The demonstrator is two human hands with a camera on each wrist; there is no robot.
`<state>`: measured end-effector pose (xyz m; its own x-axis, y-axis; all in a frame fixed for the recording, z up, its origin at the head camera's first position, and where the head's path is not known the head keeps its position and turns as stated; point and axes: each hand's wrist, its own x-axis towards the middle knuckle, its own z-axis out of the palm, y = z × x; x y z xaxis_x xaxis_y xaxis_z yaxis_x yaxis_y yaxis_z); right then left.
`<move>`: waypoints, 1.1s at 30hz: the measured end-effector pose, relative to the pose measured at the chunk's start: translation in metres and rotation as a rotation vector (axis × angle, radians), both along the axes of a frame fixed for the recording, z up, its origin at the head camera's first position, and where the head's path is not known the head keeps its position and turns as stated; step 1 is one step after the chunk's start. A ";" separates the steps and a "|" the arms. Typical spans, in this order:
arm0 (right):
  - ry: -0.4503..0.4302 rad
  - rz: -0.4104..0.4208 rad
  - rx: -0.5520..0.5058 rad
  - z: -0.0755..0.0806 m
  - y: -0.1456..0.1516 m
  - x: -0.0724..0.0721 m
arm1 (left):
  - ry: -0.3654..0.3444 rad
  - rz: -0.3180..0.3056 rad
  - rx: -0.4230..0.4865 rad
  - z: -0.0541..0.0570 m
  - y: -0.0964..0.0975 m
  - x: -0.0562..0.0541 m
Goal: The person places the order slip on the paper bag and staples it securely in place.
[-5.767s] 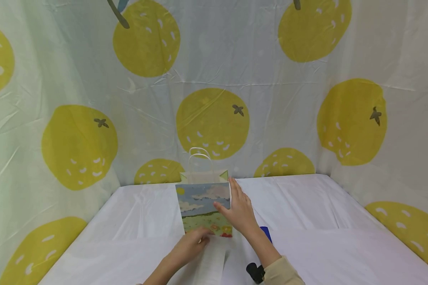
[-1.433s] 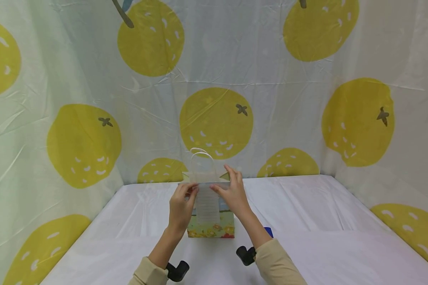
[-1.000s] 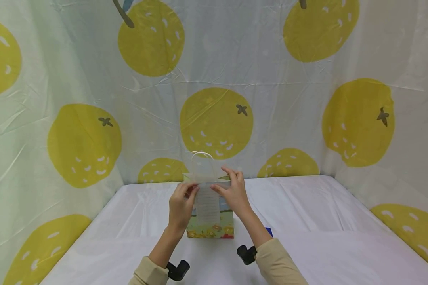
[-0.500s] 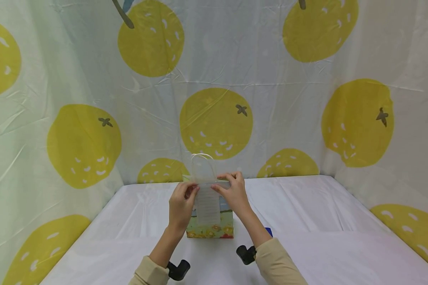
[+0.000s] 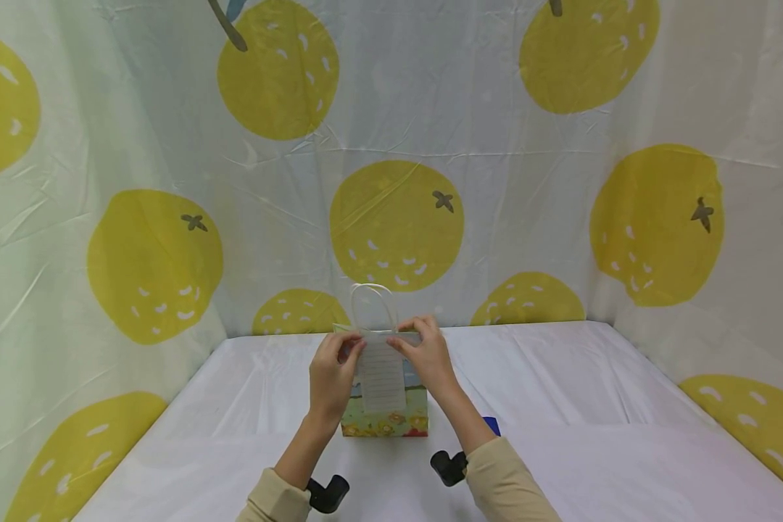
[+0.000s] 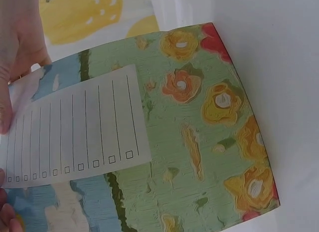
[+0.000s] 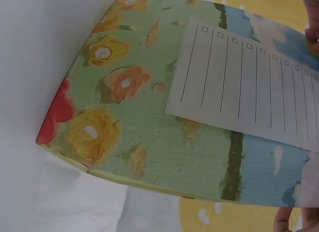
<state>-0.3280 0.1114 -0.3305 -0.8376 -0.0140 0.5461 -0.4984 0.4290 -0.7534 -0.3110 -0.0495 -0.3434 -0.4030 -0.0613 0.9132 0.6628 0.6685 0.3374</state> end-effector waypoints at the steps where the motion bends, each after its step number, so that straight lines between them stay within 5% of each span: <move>1: -0.002 -0.002 0.000 0.000 0.000 0.000 | 0.001 0.002 0.002 0.000 0.000 0.000; 12: -0.004 -0.013 -0.012 -0.001 -0.003 0.002 | 0.002 0.024 0.035 -0.002 0.001 -0.003; 26: -0.018 0.012 -0.029 -0.003 -0.002 0.001 | 0.010 0.143 0.120 -0.008 0.000 -0.009; 30: -0.008 0.013 -0.027 -0.003 -0.002 0.000 | -0.047 0.089 0.182 -0.007 0.000 -0.009; 33: -0.004 0.017 -0.025 -0.003 -0.001 0.000 | -0.139 -0.022 0.241 -0.007 -0.002 -0.010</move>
<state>-0.3276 0.1109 -0.3337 -0.8395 -0.0144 0.5431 -0.5024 0.4011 -0.7660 -0.3207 -0.0510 -0.3504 -0.5270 -0.2599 0.8091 0.6124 0.5440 0.5736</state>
